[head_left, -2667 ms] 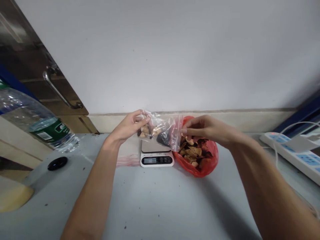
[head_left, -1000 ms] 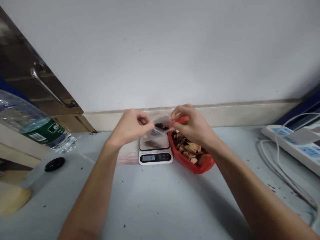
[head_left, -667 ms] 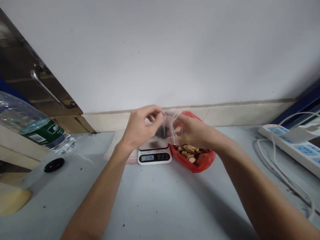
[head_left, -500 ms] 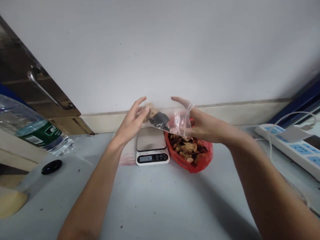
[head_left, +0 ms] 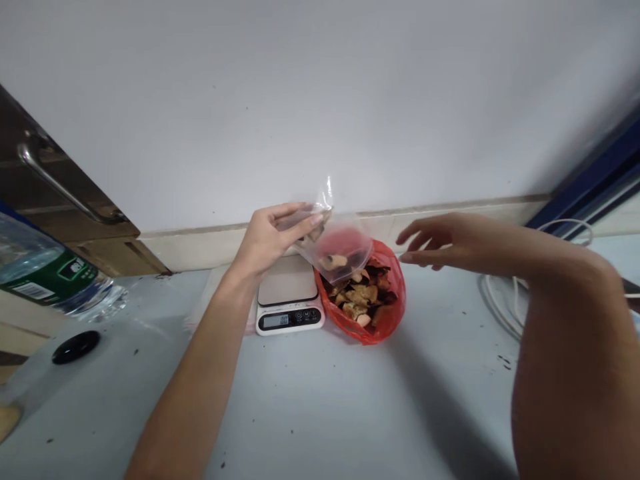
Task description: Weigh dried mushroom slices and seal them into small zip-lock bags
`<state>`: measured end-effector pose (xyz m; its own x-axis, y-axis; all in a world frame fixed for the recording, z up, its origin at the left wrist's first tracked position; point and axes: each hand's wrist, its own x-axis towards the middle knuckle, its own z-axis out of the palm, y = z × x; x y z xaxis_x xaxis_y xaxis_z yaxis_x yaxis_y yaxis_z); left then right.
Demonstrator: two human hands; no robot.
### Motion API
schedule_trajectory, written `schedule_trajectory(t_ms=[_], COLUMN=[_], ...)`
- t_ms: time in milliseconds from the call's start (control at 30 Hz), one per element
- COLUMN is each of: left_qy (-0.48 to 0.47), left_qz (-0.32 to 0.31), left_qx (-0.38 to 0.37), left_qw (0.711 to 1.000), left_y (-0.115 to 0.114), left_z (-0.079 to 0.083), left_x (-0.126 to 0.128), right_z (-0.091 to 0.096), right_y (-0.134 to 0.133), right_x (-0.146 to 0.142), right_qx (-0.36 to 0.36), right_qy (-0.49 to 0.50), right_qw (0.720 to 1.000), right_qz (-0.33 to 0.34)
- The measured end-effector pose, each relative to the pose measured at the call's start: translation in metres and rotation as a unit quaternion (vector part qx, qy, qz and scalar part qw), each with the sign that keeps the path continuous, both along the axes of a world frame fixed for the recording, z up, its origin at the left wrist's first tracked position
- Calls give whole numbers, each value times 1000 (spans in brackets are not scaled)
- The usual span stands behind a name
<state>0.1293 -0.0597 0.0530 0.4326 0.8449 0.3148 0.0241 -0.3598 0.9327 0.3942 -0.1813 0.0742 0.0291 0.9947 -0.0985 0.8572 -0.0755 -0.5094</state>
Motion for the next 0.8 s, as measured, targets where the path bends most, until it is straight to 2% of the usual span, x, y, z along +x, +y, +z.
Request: schedule_trajectory(t_ms=[67,300,467,600,800], left_qy=[15,4,-11,-5,72], left_qz=[-10,-28,-25,-24,-90], left_qx=[46,154,145,136,103], left_qw=[999,988,989,990,988], left_y=[-5,-22,-23,-17,-14], left_z=[3,6,7,8,-2], left_x=[6,19,20,14,16], right_z=[-2,1,-2,-5,-6], right_y=[5,15,15,11,9], right_x=[-5,-31,-21,-8,-6], right_qx=[41,101,146,129,113], right_qy=[-8,-14,13,84,172], right_qw=[999,995,989,988,979], right_qz=[-24,15,25,1,5])
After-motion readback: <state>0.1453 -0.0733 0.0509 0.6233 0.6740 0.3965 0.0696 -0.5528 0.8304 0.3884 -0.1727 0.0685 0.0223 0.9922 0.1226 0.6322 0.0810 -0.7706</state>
